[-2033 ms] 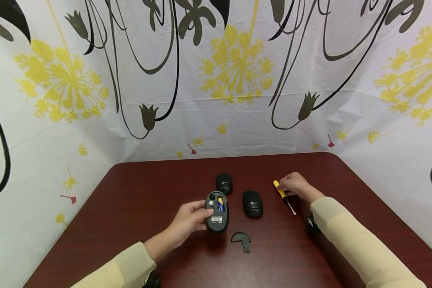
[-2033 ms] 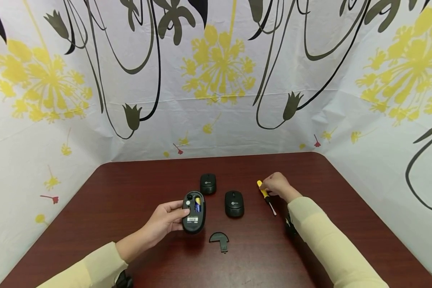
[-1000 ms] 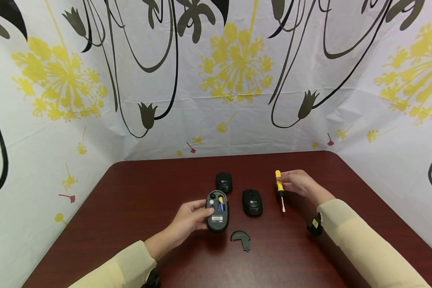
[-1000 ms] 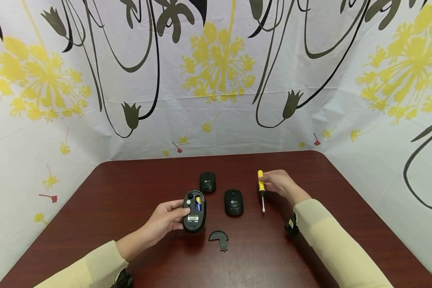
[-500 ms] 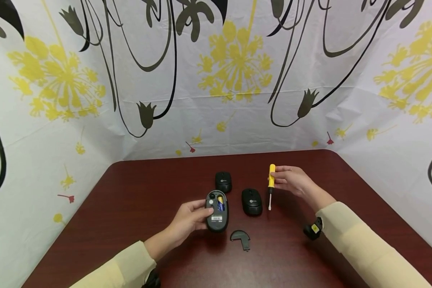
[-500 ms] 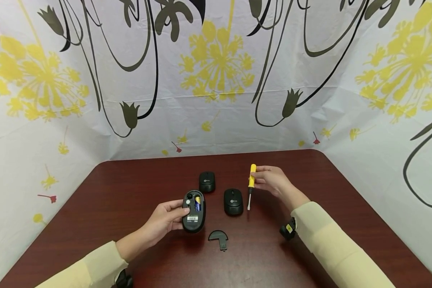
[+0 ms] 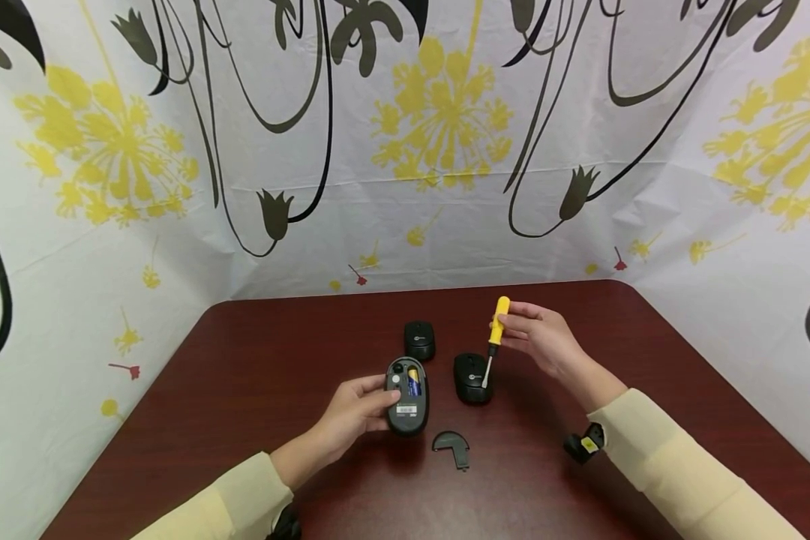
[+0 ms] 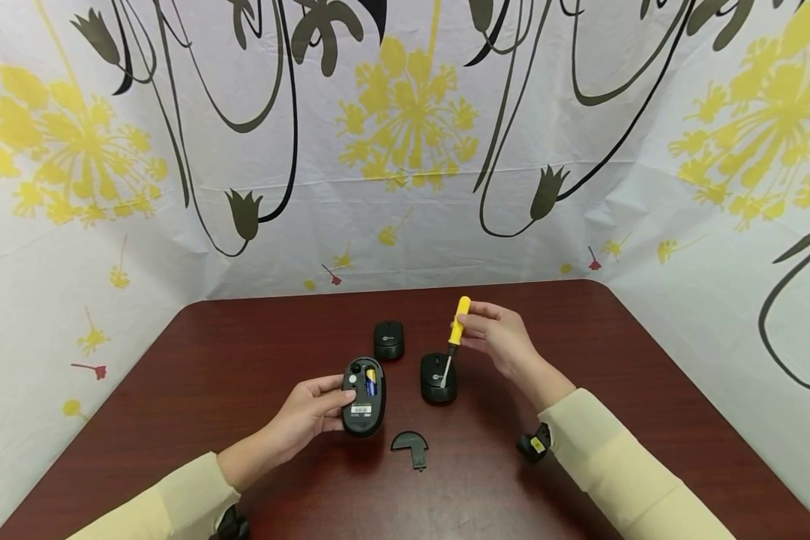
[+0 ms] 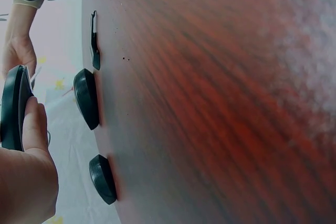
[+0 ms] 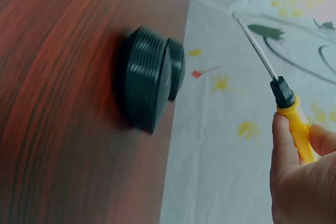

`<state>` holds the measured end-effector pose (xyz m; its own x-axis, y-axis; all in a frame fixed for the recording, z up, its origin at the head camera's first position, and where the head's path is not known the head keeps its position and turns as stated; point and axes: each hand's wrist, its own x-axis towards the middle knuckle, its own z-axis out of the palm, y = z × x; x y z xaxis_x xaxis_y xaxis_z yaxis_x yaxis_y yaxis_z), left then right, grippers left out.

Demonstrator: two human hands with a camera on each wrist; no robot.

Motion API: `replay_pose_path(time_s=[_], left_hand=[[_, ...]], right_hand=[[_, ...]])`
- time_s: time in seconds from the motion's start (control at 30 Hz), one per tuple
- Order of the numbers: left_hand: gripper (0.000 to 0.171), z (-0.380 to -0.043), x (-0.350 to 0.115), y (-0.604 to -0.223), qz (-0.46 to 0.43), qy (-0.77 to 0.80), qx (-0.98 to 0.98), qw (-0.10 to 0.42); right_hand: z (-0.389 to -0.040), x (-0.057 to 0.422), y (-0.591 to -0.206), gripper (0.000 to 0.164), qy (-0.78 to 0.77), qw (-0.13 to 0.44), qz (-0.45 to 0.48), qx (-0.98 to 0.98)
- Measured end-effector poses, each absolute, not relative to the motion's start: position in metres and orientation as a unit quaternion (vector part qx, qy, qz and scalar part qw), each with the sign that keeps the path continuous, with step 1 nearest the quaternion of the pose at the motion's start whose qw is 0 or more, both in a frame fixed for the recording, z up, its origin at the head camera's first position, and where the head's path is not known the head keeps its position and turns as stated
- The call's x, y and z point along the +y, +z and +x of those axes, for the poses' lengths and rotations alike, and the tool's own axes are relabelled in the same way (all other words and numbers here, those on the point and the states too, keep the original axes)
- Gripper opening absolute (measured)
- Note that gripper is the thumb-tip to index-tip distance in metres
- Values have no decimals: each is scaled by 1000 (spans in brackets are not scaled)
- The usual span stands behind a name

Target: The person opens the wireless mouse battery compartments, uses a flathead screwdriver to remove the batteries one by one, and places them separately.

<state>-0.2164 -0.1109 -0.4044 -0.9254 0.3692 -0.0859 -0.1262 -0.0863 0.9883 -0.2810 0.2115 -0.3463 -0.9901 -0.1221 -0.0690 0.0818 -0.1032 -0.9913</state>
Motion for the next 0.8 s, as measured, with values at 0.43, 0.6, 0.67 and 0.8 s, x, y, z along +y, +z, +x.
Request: replay_pose_path(time_s=[0.43,0.6,0.67,0.8], left_hand=[[56,-216,-110,-406,94,734,649,177],[56,-216,-109,-406,97,732,649,180],[56,-216,-109,-406,99,731,651,181],[56,-215,-109,-406,101,729,652,180]], right_hand=[[-255,178,-328,48,-788,36,-79,609],[-251,167,-325,37,-796,16,-101,596],[-250,163,-324,37,-795,8,-110,596],[-248,156,-325,36,-783,-20,-136,607]])
